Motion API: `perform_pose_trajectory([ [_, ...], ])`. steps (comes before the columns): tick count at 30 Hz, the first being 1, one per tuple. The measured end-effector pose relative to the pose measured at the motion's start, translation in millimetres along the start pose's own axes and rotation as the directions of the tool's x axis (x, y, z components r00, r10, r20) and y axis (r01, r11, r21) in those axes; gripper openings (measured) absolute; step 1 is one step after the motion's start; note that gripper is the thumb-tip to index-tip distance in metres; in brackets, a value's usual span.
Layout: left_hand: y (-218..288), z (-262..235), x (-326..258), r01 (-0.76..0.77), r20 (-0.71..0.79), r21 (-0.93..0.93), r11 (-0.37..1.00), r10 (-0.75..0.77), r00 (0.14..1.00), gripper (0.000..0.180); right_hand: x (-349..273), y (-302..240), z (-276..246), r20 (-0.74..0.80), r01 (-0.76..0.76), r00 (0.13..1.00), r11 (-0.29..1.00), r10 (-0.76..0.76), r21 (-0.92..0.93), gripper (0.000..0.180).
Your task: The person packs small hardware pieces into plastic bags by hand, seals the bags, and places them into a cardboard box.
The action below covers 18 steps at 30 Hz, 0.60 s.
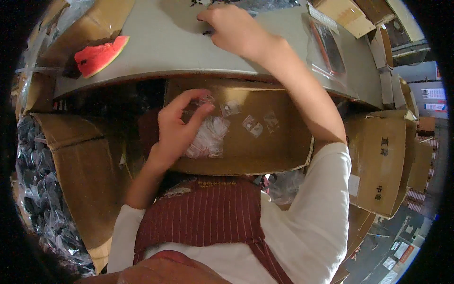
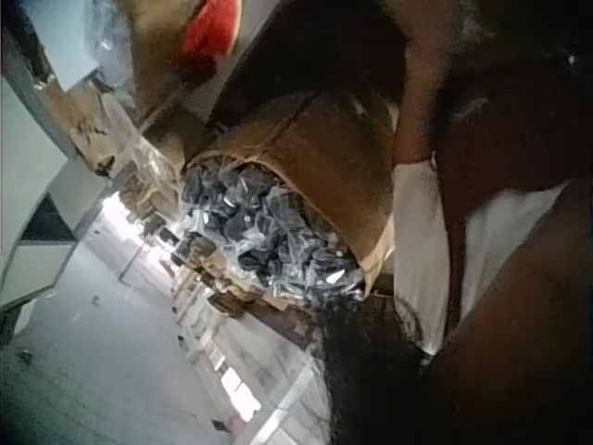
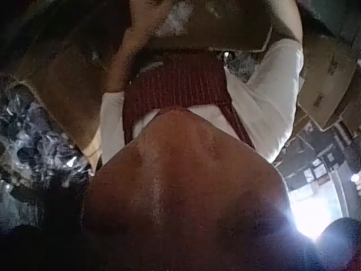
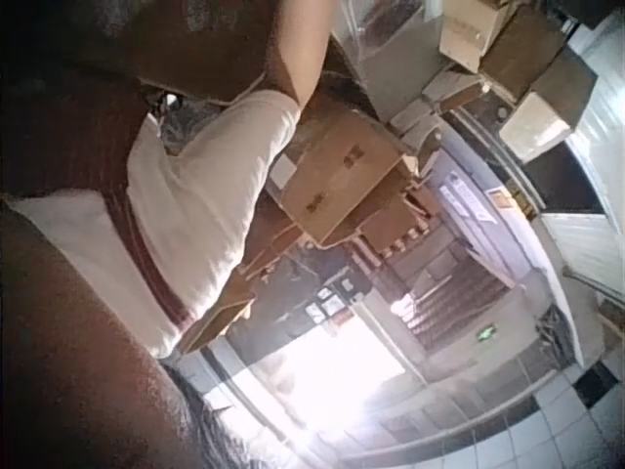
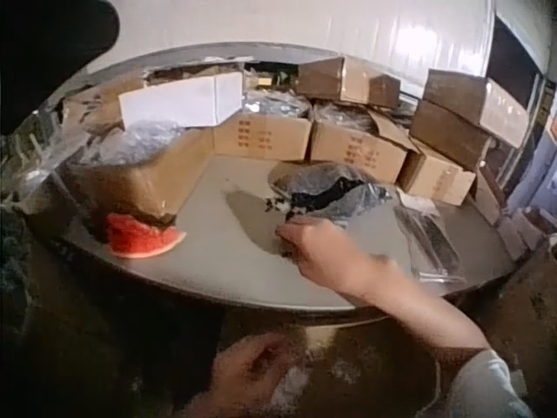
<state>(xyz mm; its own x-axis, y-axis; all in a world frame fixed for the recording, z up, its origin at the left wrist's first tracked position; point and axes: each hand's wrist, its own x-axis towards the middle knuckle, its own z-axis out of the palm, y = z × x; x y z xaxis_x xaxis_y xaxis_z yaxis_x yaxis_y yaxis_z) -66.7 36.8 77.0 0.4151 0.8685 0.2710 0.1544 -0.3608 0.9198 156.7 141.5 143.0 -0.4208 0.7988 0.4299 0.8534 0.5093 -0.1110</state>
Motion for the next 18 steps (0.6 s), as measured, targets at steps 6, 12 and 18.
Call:
perform_pose_trajectory([
  [6, -9.1, 3.8, 6.4, 0.133, 0.062, -0.050, 0.990, -0.130, 0.990, 0.028, -4.9, -2.4, -0.6, -0.080, -0.043, 0.995, 0.983, 0.058, 0.179, 0.041],
  [12, -22.5, 9.4, 7.6, 0.123, 0.069, -0.049, 0.991, -0.120, 0.990, 0.029, 13.1, 15.9, 11.4, -0.084, -0.038, 0.996, 0.995, 0.030, -0.095, 0.047],
  [18, -26.9, 8.8, 9.3, 0.249, 0.086, -0.110, 0.962, -0.241, 0.967, 0.030, 5.9, 9.6, 6.9, -0.079, 0.044, 0.996, 0.998, -0.047, -0.040, 0.041],
])
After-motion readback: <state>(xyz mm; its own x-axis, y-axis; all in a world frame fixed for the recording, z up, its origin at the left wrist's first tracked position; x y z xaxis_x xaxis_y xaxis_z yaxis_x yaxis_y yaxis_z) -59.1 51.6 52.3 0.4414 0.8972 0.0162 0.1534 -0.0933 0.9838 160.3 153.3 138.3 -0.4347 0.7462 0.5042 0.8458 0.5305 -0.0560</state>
